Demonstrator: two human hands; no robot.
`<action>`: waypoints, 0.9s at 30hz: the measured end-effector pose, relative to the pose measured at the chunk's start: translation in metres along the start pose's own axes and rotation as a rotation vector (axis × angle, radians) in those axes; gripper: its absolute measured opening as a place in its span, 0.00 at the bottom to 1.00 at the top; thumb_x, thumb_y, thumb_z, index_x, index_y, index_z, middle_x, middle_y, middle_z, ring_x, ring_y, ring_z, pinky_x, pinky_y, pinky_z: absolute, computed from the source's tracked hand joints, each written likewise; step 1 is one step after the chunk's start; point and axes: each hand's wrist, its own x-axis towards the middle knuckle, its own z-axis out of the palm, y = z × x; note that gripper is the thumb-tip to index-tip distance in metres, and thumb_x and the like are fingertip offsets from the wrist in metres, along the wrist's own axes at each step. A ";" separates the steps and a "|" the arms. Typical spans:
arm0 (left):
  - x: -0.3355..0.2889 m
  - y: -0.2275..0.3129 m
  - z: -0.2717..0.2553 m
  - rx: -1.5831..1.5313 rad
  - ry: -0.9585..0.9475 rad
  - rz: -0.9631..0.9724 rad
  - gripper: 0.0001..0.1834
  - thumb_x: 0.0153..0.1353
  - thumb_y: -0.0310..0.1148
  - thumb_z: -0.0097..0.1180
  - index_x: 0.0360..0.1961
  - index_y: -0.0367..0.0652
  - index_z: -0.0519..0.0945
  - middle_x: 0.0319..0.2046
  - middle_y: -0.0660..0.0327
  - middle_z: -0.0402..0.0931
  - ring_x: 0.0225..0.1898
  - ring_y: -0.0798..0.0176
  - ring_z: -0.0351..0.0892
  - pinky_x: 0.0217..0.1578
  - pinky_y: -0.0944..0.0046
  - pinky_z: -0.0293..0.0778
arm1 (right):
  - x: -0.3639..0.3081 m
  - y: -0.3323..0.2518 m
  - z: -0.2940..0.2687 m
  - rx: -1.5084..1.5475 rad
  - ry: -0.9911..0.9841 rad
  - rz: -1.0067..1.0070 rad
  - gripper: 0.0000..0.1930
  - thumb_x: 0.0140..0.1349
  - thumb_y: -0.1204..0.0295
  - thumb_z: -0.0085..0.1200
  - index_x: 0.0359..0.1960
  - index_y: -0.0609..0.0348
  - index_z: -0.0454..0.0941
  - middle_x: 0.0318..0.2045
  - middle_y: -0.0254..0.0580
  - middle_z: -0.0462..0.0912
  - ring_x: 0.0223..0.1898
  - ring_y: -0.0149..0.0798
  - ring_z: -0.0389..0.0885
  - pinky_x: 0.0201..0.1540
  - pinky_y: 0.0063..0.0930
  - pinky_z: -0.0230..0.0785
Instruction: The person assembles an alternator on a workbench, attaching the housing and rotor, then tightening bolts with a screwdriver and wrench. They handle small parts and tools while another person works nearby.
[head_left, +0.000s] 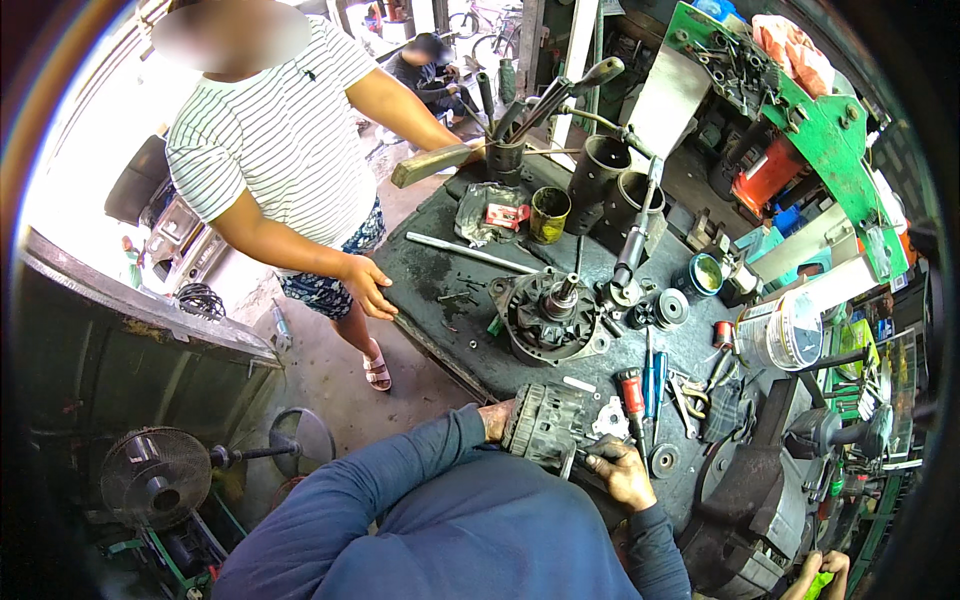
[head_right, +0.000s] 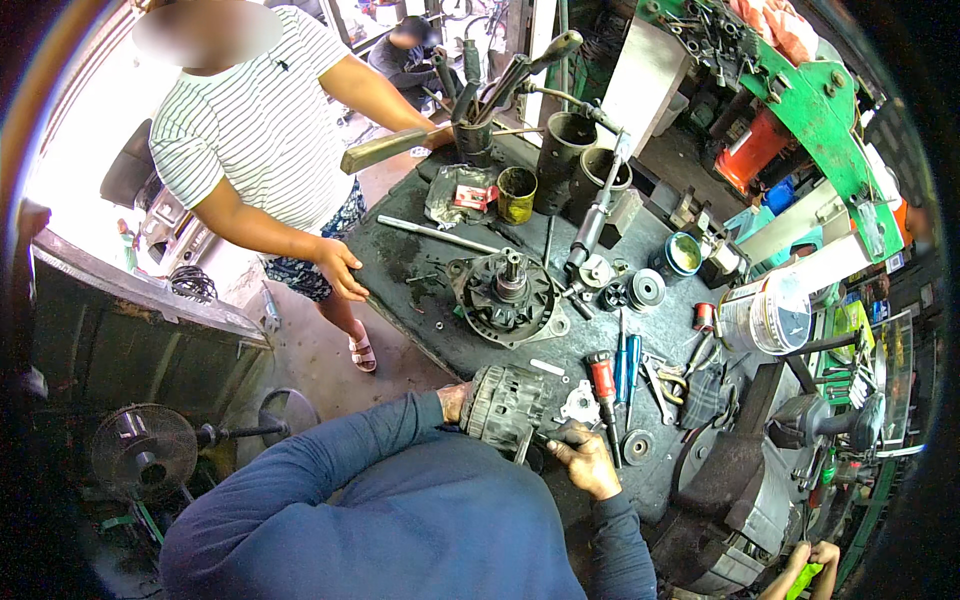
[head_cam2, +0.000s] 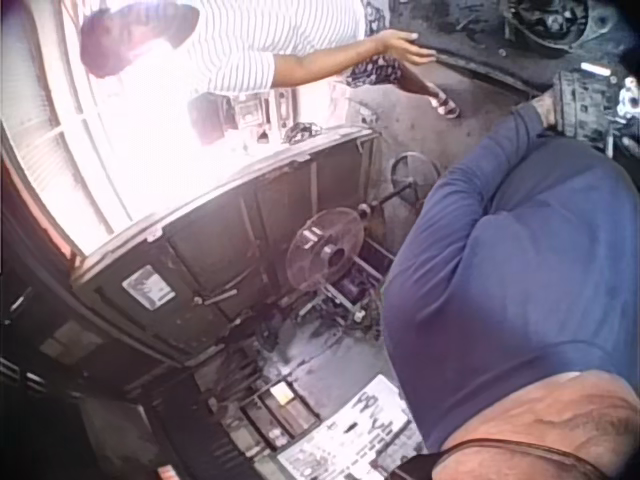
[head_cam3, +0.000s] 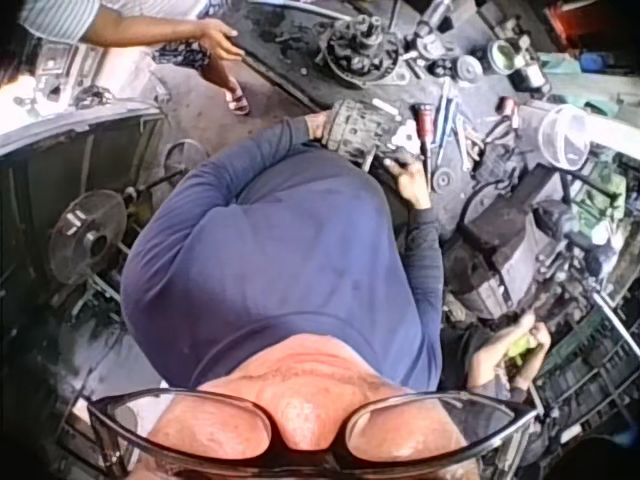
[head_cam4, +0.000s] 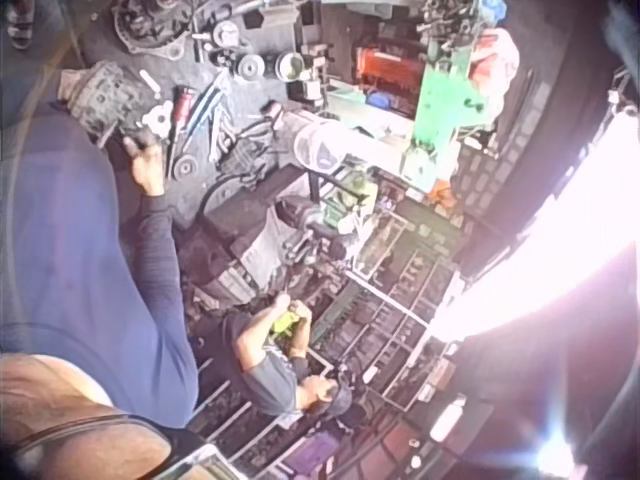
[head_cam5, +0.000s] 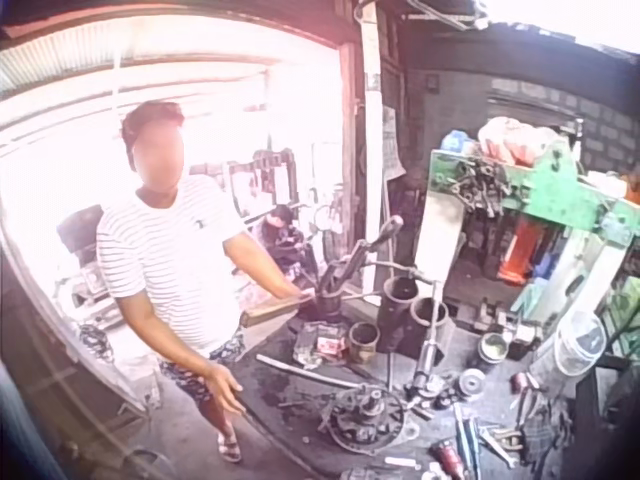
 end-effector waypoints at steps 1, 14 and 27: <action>-0.001 0.000 0.000 -0.002 0.001 0.000 0.27 0.74 0.36 0.48 0.72 0.41 0.68 0.67 0.55 0.74 0.65 0.56 0.75 0.67 0.53 0.71 | 0.000 -0.003 0.001 -0.152 0.029 -0.123 0.07 0.64 0.76 0.65 0.42 0.64 0.87 0.31 0.40 0.82 0.36 0.40 0.79 0.44 0.34 0.71; 0.002 -0.003 0.000 -0.059 -0.008 -0.009 0.27 0.75 0.35 0.48 0.72 0.40 0.67 0.67 0.55 0.74 0.65 0.57 0.75 0.67 0.53 0.71 | 0.003 -0.005 0.003 -0.909 0.114 -0.658 0.19 0.50 0.72 0.59 0.46 0.57 0.85 0.40 0.42 0.77 0.42 0.48 0.76 0.46 0.40 0.72; 0.003 -0.008 -0.004 -0.141 -0.079 -0.006 0.27 0.75 0.34 0.48 0.73 0.40 0.67 0.67 0.55 0.74 0.64 0.57 0.76 0.67 0.53 0.72 | 0.016 -0.016 0.016 -0.092 -0.075 0.105 0.12 0.72 0.66 0.53 0.38 0.65 0.78 0.24 0.49 0.78 0.28 0.48 0.79 0.36 0.42 0.73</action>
